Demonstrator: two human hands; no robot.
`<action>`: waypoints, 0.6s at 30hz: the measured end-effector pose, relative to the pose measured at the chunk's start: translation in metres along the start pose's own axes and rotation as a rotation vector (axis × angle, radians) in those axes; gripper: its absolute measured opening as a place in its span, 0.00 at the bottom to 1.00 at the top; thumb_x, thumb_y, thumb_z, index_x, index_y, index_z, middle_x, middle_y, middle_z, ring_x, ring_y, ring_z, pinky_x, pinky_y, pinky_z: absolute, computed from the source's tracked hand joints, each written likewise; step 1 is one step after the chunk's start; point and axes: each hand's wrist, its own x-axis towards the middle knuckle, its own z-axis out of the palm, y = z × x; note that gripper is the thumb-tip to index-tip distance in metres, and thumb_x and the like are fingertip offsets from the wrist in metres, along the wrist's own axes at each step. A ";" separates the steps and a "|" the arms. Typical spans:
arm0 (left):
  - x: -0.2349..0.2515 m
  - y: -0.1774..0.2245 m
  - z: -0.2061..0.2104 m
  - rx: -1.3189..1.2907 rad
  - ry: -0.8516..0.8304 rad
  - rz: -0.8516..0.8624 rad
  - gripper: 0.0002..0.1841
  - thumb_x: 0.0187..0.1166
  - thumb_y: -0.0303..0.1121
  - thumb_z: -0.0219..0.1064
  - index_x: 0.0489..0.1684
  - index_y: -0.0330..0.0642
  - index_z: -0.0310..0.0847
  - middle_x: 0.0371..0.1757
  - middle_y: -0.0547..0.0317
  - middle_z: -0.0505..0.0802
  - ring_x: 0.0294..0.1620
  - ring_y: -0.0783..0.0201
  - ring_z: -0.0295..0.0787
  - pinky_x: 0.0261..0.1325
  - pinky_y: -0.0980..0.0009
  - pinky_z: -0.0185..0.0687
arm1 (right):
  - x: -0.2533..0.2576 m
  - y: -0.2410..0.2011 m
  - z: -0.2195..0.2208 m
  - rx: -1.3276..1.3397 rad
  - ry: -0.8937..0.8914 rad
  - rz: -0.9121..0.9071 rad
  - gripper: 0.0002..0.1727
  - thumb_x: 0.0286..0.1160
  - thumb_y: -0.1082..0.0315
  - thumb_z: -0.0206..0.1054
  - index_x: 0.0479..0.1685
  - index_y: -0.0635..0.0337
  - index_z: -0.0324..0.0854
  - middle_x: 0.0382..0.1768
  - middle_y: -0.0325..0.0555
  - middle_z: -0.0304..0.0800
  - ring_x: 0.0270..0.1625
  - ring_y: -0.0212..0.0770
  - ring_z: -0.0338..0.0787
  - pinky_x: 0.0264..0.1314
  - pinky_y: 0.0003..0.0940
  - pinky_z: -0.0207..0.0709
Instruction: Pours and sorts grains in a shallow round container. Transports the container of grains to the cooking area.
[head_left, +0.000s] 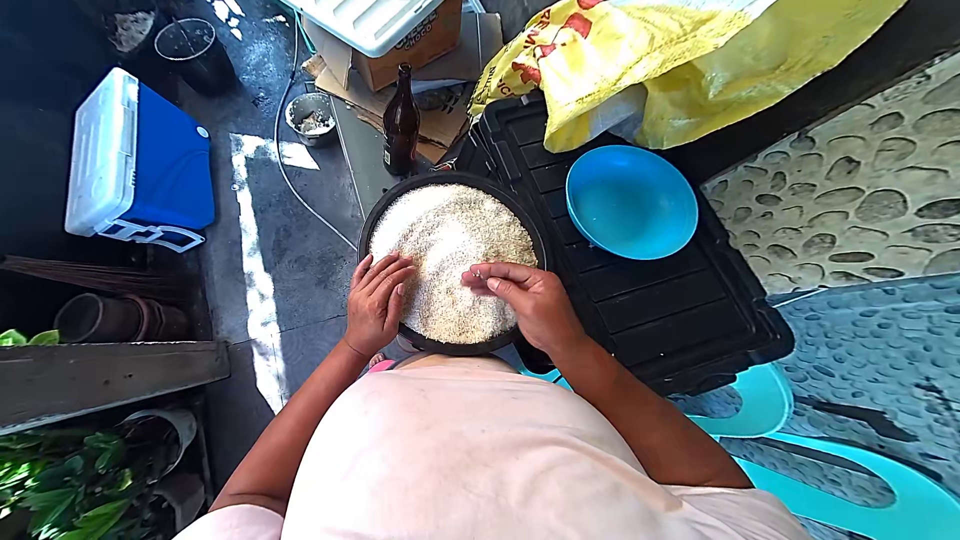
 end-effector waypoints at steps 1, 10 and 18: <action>0.000 0.000 0.000 -0.001 0.002 0.000 0.27 0.93 0.39 0.39 0.60 0.36 0.89 0.69 0.51 0.92 0.83 0.54 0.77 0.92 0.47 0.50 | 0.002 0.001 -0.005 -0.286 -0.017 -0.177 0.15 0.83 0.77 0.58 0.59 0.67 0.89 0.60 0.47 0.94 0.66 0.36 0.91 0.74 0.32 0.83; 0.001 0.003 0.000 -0.019 0.023 -0.008 0.27 0.93 0.38 0.39 0.58 0.36 0.89 0.68 0.50 0.92 0.81 0.53 0.78 0.92 0.46 0.51 | 0.010 0.022 0.001 -0.875 -0.133 -0.516 0.07 0.77 0.65 0.70 0.41 0.51 0.95 0.44 0.41 0.91 0.59 0.48 0.82 0.63 0.48 0.71; 0.001 0.003 -0.001 -0.014 0.025 -0.011 0.27 0.93 0.38 0.39 0.57 0.36 0.90 0.68 0.50 0.92 0.81 0.52 0.78 0.91 0.46 0.52 | 0.016 0.039 0.019 -1.070 -0.252 -0.646 0.11 0.81 0.59 0.67 0.41 0.50 0.95 0.40 0.40 0.90 0.54 0.48 0.82 0.63 0.49 0.66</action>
